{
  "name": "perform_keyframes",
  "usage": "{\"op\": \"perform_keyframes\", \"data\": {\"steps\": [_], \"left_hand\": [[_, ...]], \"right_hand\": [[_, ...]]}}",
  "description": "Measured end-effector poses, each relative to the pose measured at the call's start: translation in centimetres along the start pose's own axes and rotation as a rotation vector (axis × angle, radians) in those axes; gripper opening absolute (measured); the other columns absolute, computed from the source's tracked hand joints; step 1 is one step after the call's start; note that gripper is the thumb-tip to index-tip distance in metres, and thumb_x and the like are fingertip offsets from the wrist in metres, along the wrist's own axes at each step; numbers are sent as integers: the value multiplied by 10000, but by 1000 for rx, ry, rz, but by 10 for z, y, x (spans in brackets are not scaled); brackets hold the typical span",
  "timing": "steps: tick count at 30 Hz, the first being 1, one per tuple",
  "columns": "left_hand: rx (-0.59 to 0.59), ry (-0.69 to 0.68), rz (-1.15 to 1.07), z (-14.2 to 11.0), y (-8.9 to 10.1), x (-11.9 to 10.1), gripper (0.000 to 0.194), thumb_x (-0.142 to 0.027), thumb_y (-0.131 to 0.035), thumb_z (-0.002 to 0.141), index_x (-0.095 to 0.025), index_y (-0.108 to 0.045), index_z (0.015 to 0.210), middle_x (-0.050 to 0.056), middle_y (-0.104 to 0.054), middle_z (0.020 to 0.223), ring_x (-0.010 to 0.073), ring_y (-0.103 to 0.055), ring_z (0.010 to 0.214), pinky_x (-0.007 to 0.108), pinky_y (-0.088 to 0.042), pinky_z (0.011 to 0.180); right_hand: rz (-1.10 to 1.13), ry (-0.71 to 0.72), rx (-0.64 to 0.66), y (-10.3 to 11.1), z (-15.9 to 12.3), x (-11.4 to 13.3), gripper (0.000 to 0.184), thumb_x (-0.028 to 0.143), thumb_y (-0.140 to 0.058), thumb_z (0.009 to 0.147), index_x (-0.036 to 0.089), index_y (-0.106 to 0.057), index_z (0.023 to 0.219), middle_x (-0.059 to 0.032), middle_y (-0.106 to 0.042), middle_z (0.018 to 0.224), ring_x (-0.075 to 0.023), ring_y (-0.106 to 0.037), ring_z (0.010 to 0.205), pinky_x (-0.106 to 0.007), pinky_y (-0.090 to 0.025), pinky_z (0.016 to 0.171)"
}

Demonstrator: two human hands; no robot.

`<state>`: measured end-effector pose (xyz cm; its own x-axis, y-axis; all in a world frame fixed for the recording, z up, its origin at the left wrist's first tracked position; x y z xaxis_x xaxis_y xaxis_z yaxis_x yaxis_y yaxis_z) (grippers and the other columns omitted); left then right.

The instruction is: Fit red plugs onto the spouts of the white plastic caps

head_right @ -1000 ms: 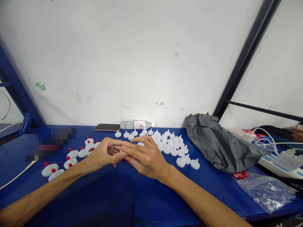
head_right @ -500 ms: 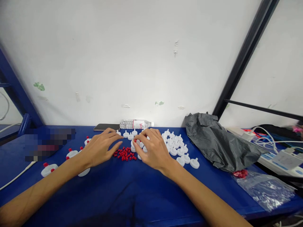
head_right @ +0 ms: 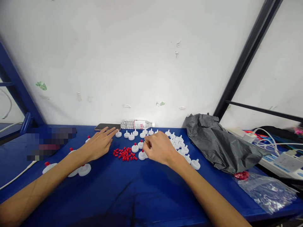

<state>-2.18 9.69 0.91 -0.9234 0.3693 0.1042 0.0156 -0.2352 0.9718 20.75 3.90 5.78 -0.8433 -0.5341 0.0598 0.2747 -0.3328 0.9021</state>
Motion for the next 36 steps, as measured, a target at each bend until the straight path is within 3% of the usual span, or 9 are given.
{"op": "perform_keyframes", "data": {"steps": [3,7,11,15,19,22,26,31,36], "left_hand": [[37,-4,1,4,-2,1,642,-102,-355,893,-89,-314,1534,146,-338,1608,395,-297,1466,534,-352,1128],[47,-36,-6,7,-5,1,589,-122,-344,912,-66,-379,1497,156,-408,1571,356,-353,1442,486,-340,1147],[51,-48,-23,8,-9,1,544,-149,-339,933,-70,-429,1464,182,-473,1520,342,-417,1397,484,-385,1110],[32,-26,-40,9,-12,4,644,-136,-367,912,-113,-267,1548,195,-309,1611,386,-355,1435,557,-394,1076],[41,-64,-58,10,-18,5,750,-59,-402,840,-192,-249,1562,112,-229,1653,395,-298,1466,572,-388,1078],[24,-112,-74,11,-18,5,724,-12,-383,825,-182,-338,1528,99,-304,1631,345,-359,1442,517,-383,1098],[-38,-159,-101,14,-6,0,563,-37,-353,900,-133,-458,1445,125,-523,1483,273,-474,1336,413,-380,1103],[-69,-168,-149,13,3,-3,435,-130,-435,943,-175,-541,1363,119,-620,1325,255,-560,1211,388,-434,1043],[-33,-139,-183,12,-7,4,457,-242,-537,942,-163,-514,1392,150,-571,1402,280,-529,1288,403,-420,1071]], "right_hand": [[-50,60,148,-5,-3,2,275,168,-522,823,190,-524,549,11,-559,499,-116,-433,469,-280,-237,543],[-137,115,211,-12,-5,2,252,198,-535,825,195,-568,576,1,-567,508,-128,-432,477,-295,-195,531],[-203,135,228,-15,-6,1,323,270,-512,880,190,-560,571,-12,-548,494,-129,-411,465,-300,-183,531],[-210,140,210,-13,-6,0,357,287,-492,901,183,-548,564,-13,-546,496,-122,-395,459,-298,-192,542],[-165,141,124,-6,-6,8,333,234,-470,911,182,-570,598,-11,-573,524,-121,-427,473,-294,-227,569],[-89,201,81,-5,-9,21,305,277,-447,971,201,-650,755,2,-626,570,-129,-495,506,-292,-256,593],[-73,285,128,-16,-13,35,210,336,-502,983,245,-688,1022,5,-690,635,-150,-580,555,-293,-243,580],[-146,279,187,-24,-13,32,214,360,-522,984,234,-696,988,-12,-688,624,-161,-598,556,-288,-214,551],[-150,292,234,-26,-13,32,191,319,-542,980,228,-678,882,-7,-703,667,-152,-610,578,-284,-226,539]]}}
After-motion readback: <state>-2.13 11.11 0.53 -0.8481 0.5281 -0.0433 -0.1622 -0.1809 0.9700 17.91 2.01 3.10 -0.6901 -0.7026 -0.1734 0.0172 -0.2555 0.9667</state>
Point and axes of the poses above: each hand's wrist, its own z-axis towards the middle knuckle, its own y-axis out of the back of the hand, x = y × z, the point moved 6 cm from there along z, towards the middle knuckle
